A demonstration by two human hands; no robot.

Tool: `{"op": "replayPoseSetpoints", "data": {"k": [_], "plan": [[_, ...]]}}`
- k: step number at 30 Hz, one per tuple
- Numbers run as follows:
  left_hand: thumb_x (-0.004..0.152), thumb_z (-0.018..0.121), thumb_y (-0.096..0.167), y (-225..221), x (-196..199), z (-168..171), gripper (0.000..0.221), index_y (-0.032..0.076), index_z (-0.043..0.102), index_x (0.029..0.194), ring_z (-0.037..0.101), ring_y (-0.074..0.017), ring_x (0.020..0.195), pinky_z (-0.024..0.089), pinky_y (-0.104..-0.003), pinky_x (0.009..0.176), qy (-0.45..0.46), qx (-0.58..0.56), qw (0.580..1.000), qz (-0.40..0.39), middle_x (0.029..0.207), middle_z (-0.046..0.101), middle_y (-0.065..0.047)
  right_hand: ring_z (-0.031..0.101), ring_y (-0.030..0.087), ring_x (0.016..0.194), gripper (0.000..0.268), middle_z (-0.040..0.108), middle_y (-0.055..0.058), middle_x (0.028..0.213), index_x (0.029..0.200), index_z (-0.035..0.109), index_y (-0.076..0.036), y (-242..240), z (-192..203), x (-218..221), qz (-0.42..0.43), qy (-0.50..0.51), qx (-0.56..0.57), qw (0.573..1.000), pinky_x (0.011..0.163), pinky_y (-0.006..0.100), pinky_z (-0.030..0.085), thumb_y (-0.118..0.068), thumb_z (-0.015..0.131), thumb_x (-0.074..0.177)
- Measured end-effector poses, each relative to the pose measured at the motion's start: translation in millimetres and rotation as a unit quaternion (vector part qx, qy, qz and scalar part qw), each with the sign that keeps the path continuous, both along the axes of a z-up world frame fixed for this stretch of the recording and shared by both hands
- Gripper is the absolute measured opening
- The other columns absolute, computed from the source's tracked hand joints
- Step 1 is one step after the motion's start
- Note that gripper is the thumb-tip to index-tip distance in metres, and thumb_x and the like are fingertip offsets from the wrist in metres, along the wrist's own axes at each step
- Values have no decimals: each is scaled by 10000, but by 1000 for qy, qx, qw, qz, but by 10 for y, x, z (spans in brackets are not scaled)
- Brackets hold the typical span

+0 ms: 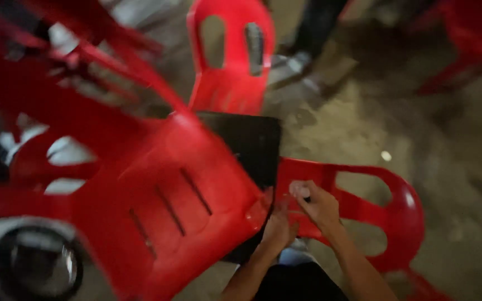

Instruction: Cleaning a red plastic chair using a water bottle and a blue cleaning cloth.

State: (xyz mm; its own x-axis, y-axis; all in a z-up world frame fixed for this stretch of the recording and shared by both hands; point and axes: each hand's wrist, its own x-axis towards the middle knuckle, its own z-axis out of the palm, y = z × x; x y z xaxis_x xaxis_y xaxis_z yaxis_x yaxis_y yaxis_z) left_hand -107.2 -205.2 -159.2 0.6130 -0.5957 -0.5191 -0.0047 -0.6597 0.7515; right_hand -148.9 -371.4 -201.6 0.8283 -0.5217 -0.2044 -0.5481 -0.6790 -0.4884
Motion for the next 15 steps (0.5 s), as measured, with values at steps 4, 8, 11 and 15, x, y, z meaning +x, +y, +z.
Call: {"op": "replayPoseSetpoints", "data": {"k": [4, 8, 11, 15], "plan": [[883, 642, 165, -179, -21, -571, 740, 98, 347, 1559, 569, -490, 1215, 519, -540, 943, -30, -48, 995, -87, 1518, 454, -257, 699, 409, 779, 460, 728, 182, 834, 1161, 595, -154, 92, -169, -513, -48, 115, -12, 992, 664, 542, 544, -507, 694, 883], [861, 639, 139, -242, -27, -995, 713, 85, 404, 1532, 545, -476, 1259, 503, -523, 982, -74, -94, 982, -145, 1478, 498, -263, 701, 420, 766, 423, 724, 189, 826, 1166, 592, -146, 74, -610, -777, -66, 35, 1, 997, 647, 550, 541, -445, 671, 877], [833, 667, 131, -195, -104, -1419, 678, 52, 448, 1470, 537, -452, 1289, 465, -497, 1059, -90, -50, 983, -155, 1434, 524, -263, 707, 428, 798, 444, 735, 186, 853, 1173, 595, -162, 81, -1091, -872, -97, 81, 42, 991, 677, 561, 543, -457, 689, 854], [857, 663, 152, -232, -268, -1673, 565, 48, 525, 1394, 535, -432, 1305, 453, -482, 1059, -112, -22, 984, -140, 1412, 563, -242, 735, 400, 869, 439, 757, 148, 902, 1156, 587, -184, 75, -1931, -1031, -146, 20, 92, 985, 738, 557, 566, -511, 661, 872]]}}
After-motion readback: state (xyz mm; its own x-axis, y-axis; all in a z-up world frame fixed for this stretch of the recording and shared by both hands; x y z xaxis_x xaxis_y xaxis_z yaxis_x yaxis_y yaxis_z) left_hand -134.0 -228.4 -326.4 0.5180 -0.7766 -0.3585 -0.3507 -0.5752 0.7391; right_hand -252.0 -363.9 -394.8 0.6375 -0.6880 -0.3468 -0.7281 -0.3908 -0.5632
